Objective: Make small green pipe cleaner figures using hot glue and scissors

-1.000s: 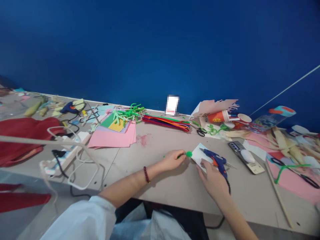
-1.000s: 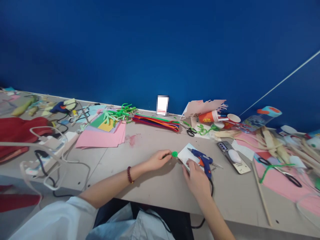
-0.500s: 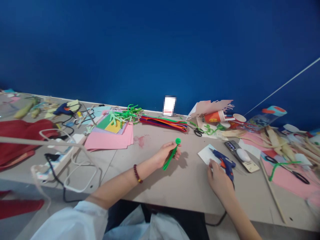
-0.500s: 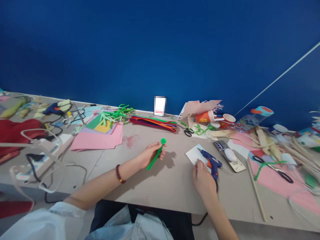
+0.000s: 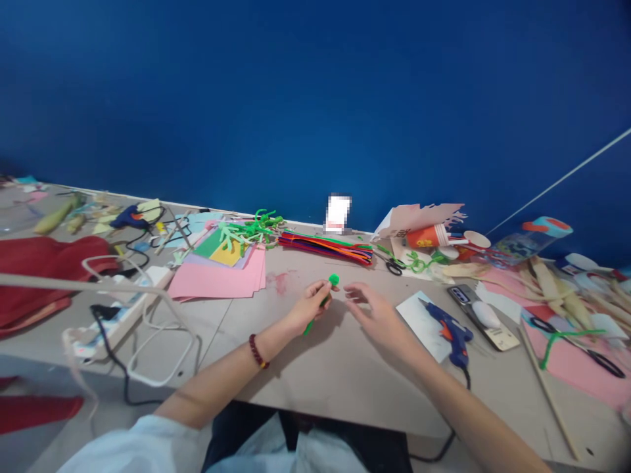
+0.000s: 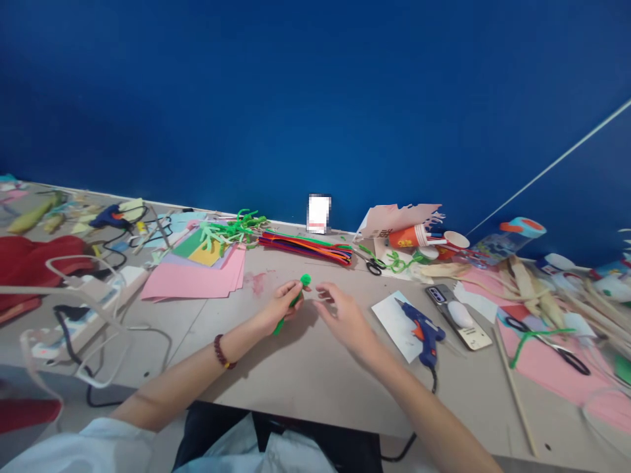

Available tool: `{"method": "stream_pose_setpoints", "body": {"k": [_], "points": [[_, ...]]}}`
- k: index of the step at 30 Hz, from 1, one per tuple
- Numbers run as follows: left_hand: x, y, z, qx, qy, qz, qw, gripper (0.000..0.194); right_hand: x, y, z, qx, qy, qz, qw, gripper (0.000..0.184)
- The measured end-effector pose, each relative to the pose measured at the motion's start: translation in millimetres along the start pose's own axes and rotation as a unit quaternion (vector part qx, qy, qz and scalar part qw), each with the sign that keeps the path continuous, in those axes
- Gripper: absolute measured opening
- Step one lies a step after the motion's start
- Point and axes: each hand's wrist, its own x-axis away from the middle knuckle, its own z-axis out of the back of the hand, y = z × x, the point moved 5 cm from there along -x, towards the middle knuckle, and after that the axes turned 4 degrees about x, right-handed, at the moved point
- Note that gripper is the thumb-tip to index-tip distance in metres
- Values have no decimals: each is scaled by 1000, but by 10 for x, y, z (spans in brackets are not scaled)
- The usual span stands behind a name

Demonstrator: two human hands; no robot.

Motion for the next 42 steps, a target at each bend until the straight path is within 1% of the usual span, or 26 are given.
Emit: {"method": "stream_pose_setpoints", "body": {"k": [1, 2, 4, 7, 9, 12, 17, 20, 24, 27, 30, 32, 34, 36, 39, 40, 42], "points": [[13, -34, -3, 1, -1, 4, 1000, 38, -76, 16, -50, -57, -19, 3, 998, 33], [25, -64, -5, -1, -1, 9, 1000, 37, -138, 49, -82, -107, -25, 1, 994, 34], [46, -109, -15, -18, -9, 16, 1000, 37, -219, 139, -130, -161, -30, -13, 986, 33], [72, -139, -35, -44, -28, 23, 998, 39, -234, 238, -153, -161, -2, -17, 987, 25], [94, -145, -43, -65, -34, 20, 997, 40, -196, 262, -174, -159, 8, -17, 987, 24], [137, -143, -49, -101, -32, -5, 994, 40, -125, 266, -212, -168, 2, -28, 985, 26], [193, -168, -60, -110, -43, -10, 993, 39, -65, 286, -232, -193, -7, -49, 980, 26], [207, -146, -73, -109, -48, -19, 993, 39, -54, 359, -282, -236, -8, -64, 970, 27], [216, -133, -89, -92, -41, -11, 995, 40, -47, 447, -363, -294, -7, -80, 952, 29], [214, -142, -104, -81, -46, -8, 996, 39, -54, 451, -381, -318, -12, -94, 943, 29], [199, -149, -105, -76, -51, -7, 996, 39, -65, 425, -350, -345, 3, -107, 932, 29], [186, -139, -95, -80, -49, -12, 996, 40, -65, 413, -354, -369, -8, -123, 921, 33], [174, -121, -84, -93, -47, -21, 994, 42, -55, 405, -386, -392, -44, -143, 908, 34], [168, -108, -78, -107, -50, -27, 993, 43, -43, 397, -414, -414, -75, -154, 894, 29], [169, -114, -73, -114, -54, -26, 992, 43, -34, 390, -423, -446, -92, -160, 876, 23], [171, -120, -74, -114, -56, -25, 992, 43, -34, 389, -422, -450, -94, -160, 873, 23], [178, -131, -77, -114, -58, -22, 991, 45, -38, 389, -416, -446, -93, -151, 877, 22]]}}
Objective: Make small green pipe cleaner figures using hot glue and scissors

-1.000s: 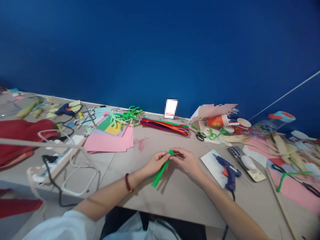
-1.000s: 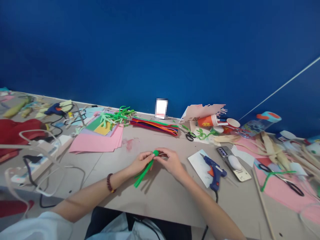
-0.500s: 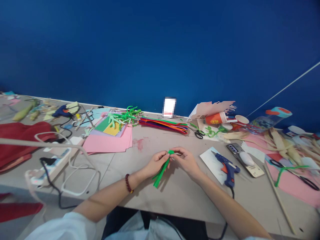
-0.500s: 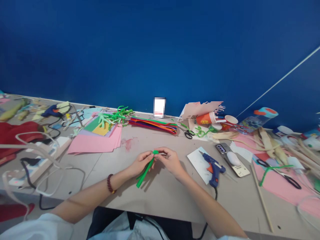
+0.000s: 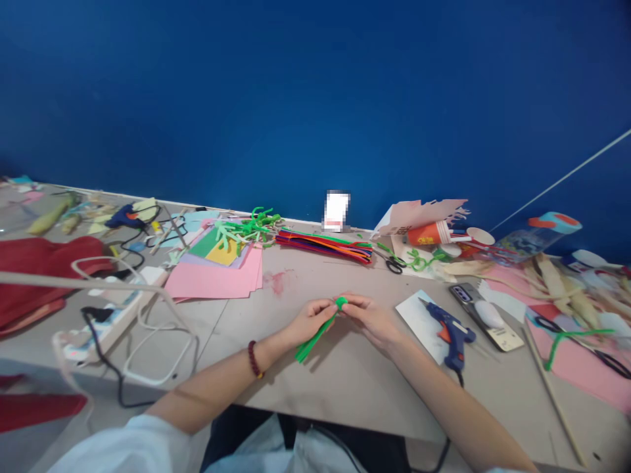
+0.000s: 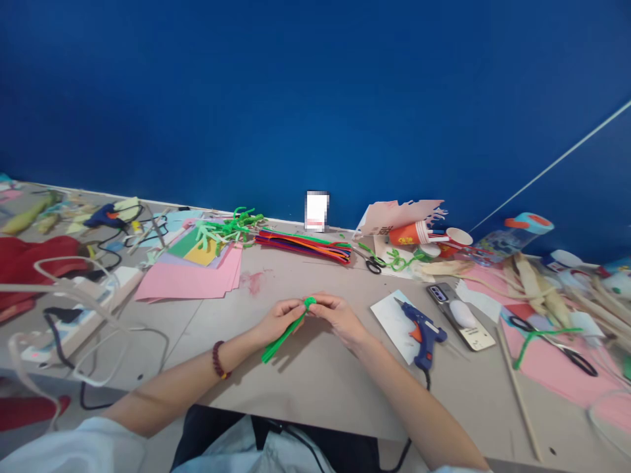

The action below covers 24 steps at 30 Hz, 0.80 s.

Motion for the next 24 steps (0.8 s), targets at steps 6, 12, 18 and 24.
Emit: {"method": "stream_pose_setpoints", "body": {"k": [6, 12, 18, 24], "points": [[6, 14, -26, 11, -6, 3, 1000, 45, -13, 17, 24, 47, 9, 19, 999, 22], [-34, 24, 51, 37, 67, -21, 997, 36, -34, -194, 204, 106, 99, 128, 981, 21], [-97, -62, 65, 136, 80, 6, 987, 33, -123, -553, 208, 120, 139, 168, 969, 26], [-110, -72, 39, 126, 69, 12, 990, 31, -590, -839, 102, 269, 161, 188, 931, 25]]}}
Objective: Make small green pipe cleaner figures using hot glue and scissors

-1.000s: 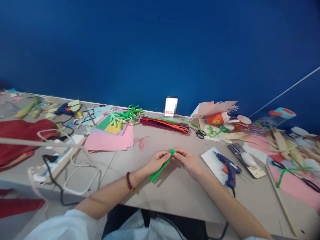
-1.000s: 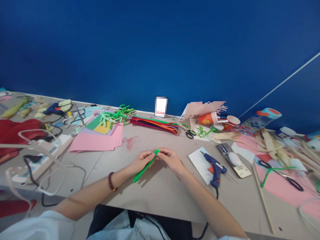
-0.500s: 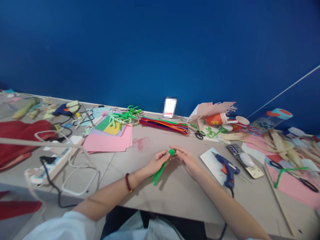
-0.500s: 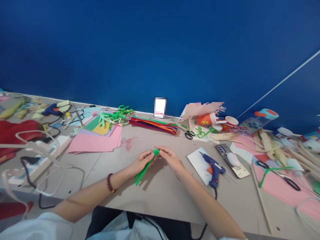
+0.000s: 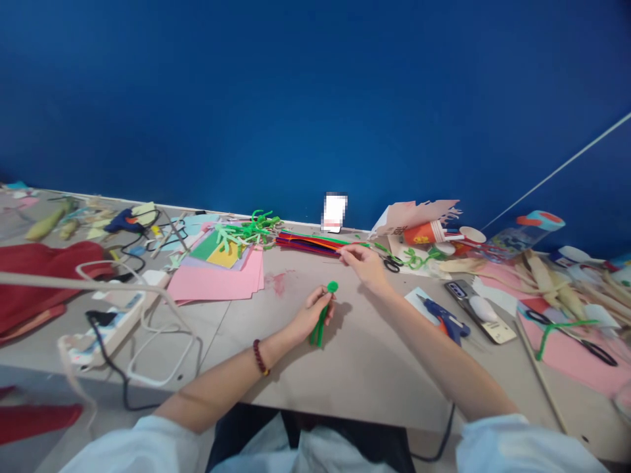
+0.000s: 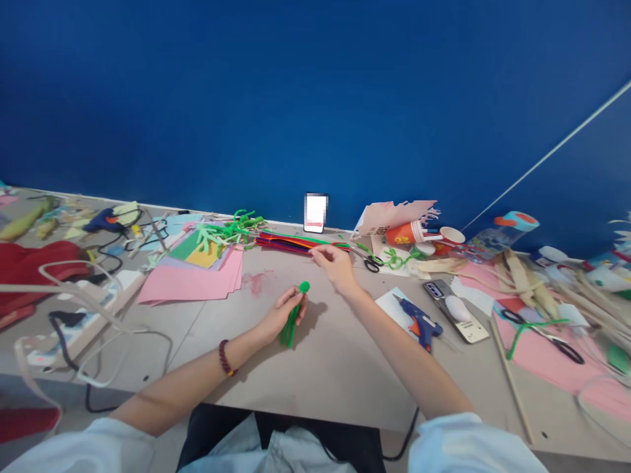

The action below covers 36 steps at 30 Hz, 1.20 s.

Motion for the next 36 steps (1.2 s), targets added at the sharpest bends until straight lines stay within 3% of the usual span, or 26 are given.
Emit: {"method": "stream_pose_setpoints", "body": {"k": [2, 4, 5, 10, 15, 19, 22, 25, 29, 32, 36], "points": [[-16, -7, 8, -11, -6, 3, 1000, 31, -251, 24, -51, 119, 5, 39, 992, 24], [-42, -11, 28, -19, -13, 1, 1000, 33, -488, 82, -136, 292, -23, 81, 953, 25], [-57, -11, 44, -21, -14, -1, 1000, 33, -591, 126, -167, 317, -34, 87, 944, 23], [-128, 4, 183, -33, 33, -21, 999, 27, -858, 313, -292, 383, -68, 82, 918, 24], [-167, 163, 310, -150, 97, -110, 978, 19, -842, 357, -359, 415, -76, 59, 904, 16], [-83, 387, 257, -245, 99, -175, 949, 19, -760, 331, -386, 431, -62, 39, 899, 13], [16, 543, 86, -334, 23, -210, 918, 22, -706, 324, -406, 435, -40, 18, 900, 15], [-23, 668, 25, -419, -8, -238, 876, 24, -694, 324, -406, 426, -30, 1, 904, 16], [-372, 784, 195, -572, 66, -293, 764, 27, -725, 300, -354, 396, -35, -1, 918, 12], [-665, 753, 350, -657, 105, -308, 680, 33, -743, 275, -307, 364, -33, 16, 931, 11], [-829, 663, 466, -701, 138, -326, 619, 36, -770, 260, -283, 307, -23, 55, 950, 12]]}}
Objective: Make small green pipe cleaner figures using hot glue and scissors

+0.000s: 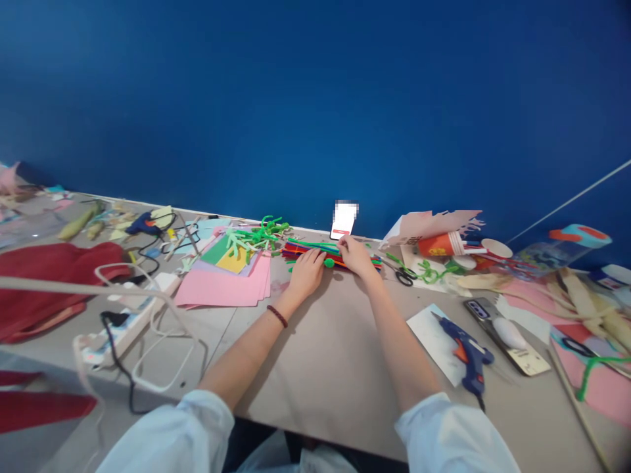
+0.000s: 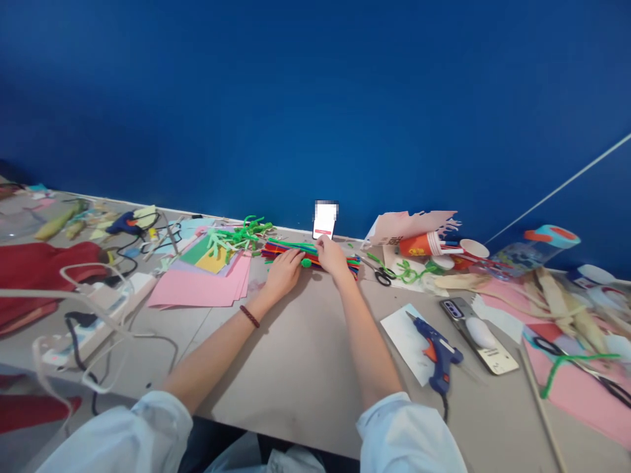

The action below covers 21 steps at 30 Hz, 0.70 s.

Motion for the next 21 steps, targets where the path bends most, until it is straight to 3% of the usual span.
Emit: {"method": "stream_pose_setpoints", "body": {"k": [7, 11, 15, 17, 19, 21], "points": [[49, -20, -32, -2, -5, -9, 1000, 38, -56, 20, 149, -129, 73, 15, 989, 20], [45, -33, -50, -3, -11, -8, 1000, 38, -65, -9, 390, -328, 164, 5, 930, 20], [55, -51, -76, 15, -12, 2, 1000, 38, 7, -121, 666, -403, 243, 5, 882, 24], [55, -65, -58, 48, -4, 14, 999, 36, 89, -221, 788, -383, 252, 12, 889, 25], [41, -75, 6, 120, 16, 25, 992, 32, 189, -334, 878, -326, 242, 16, 914, 29], [11, -80, 122, 250, 48, 48, 966, 24, 295, -430, 940, -260, 241, 13, 935, 32]]}}
